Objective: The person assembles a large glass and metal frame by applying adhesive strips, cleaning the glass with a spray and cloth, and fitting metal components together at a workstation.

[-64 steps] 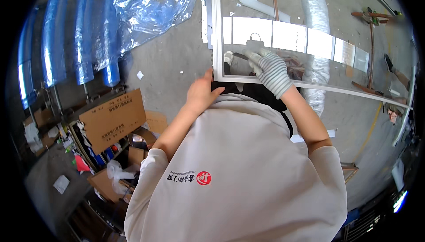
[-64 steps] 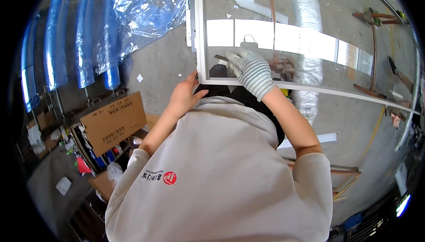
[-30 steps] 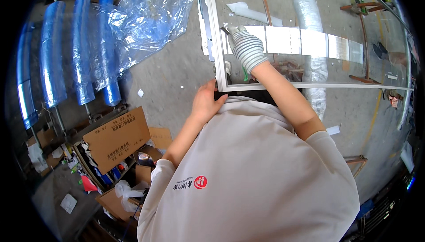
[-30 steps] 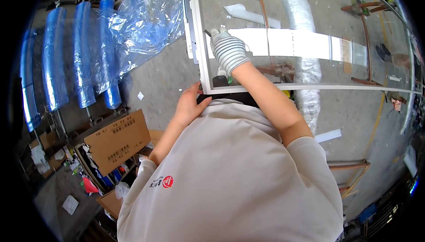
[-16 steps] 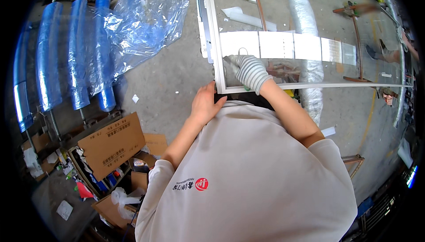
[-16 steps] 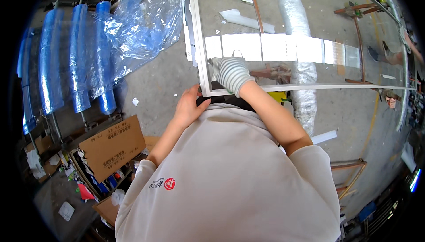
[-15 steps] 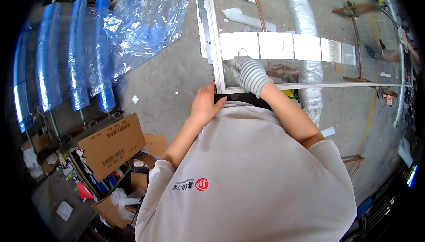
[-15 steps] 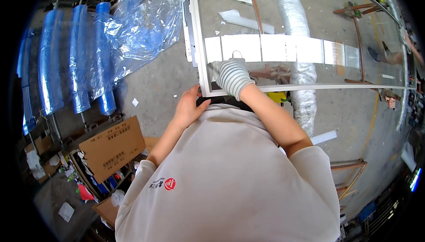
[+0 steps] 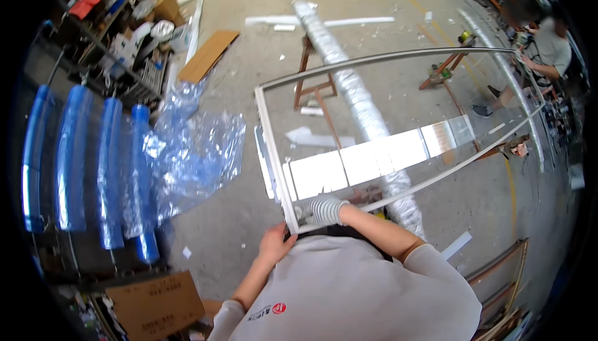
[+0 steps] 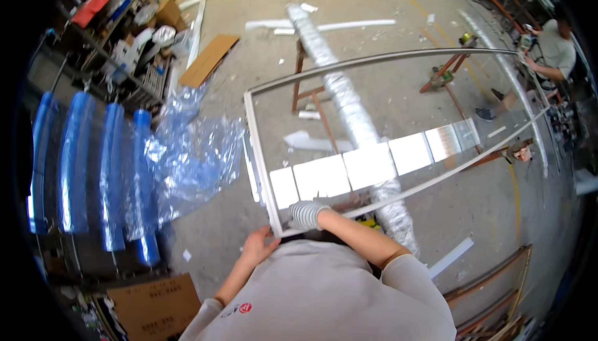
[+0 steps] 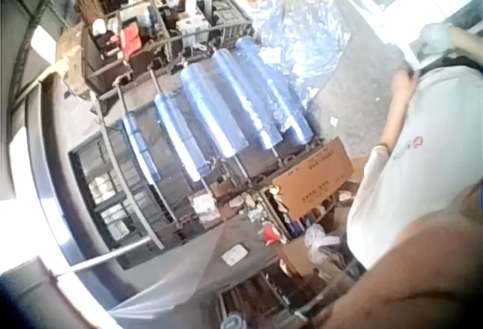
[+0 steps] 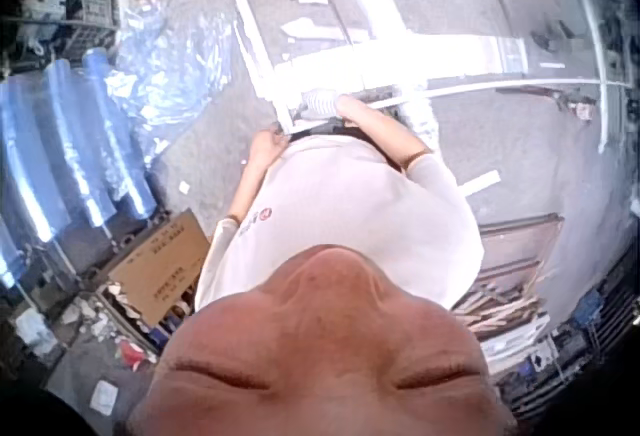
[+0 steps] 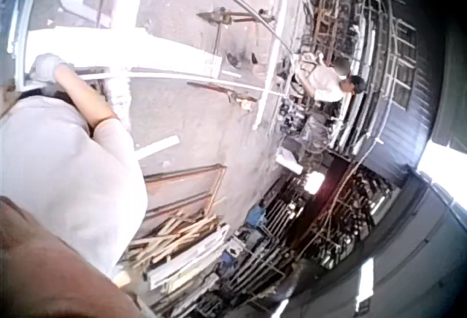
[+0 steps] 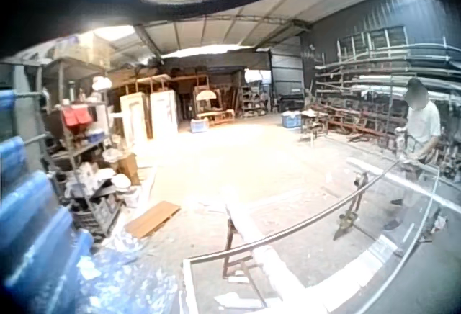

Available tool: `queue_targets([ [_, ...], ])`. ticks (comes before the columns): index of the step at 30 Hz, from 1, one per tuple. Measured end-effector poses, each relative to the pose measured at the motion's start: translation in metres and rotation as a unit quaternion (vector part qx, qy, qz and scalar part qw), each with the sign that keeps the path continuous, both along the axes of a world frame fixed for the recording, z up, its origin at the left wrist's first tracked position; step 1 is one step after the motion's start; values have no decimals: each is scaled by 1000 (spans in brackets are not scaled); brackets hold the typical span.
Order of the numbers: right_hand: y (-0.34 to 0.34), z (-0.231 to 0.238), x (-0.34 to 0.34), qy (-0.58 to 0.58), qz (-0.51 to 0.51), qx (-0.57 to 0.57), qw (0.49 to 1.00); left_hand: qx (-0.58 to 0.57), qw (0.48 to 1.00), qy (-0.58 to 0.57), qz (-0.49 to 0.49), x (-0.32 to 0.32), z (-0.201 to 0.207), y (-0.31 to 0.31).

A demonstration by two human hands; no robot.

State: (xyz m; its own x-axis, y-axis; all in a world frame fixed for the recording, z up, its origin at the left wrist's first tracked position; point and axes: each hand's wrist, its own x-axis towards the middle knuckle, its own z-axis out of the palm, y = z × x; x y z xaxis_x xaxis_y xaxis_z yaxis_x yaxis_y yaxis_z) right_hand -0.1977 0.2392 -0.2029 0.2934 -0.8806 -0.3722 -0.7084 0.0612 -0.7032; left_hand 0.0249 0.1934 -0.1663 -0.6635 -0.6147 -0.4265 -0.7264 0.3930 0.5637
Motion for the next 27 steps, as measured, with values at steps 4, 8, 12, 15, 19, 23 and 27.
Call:
queue_targets([
  [4,0,38,-37,43,-87,-23,995,-4,999,33,-10,-10,-14,-13],
  [8,-17,41,-37,135,-185,-124,965,-25,998,50,-13,3,-17,-15],
  [12,-29,30,-24,179,-179,-162,954,-28,998,50,-13,17,-21,-12],
  [15,-36,21,-17,183,-168,-165,954,-1,999,32,3,20,-17,-8],
  [19,-47,20,-25,215,-185,-167,944,-32,994,105,-16,5,-2,-17],
  [23,-53,1,-34,226,-189,-224,929,-16,996,87,19,-1,9,-19],
  [27,-60,-3,-27,224,-194,-190,936,-4,999,34,22,4,11,-16],
])
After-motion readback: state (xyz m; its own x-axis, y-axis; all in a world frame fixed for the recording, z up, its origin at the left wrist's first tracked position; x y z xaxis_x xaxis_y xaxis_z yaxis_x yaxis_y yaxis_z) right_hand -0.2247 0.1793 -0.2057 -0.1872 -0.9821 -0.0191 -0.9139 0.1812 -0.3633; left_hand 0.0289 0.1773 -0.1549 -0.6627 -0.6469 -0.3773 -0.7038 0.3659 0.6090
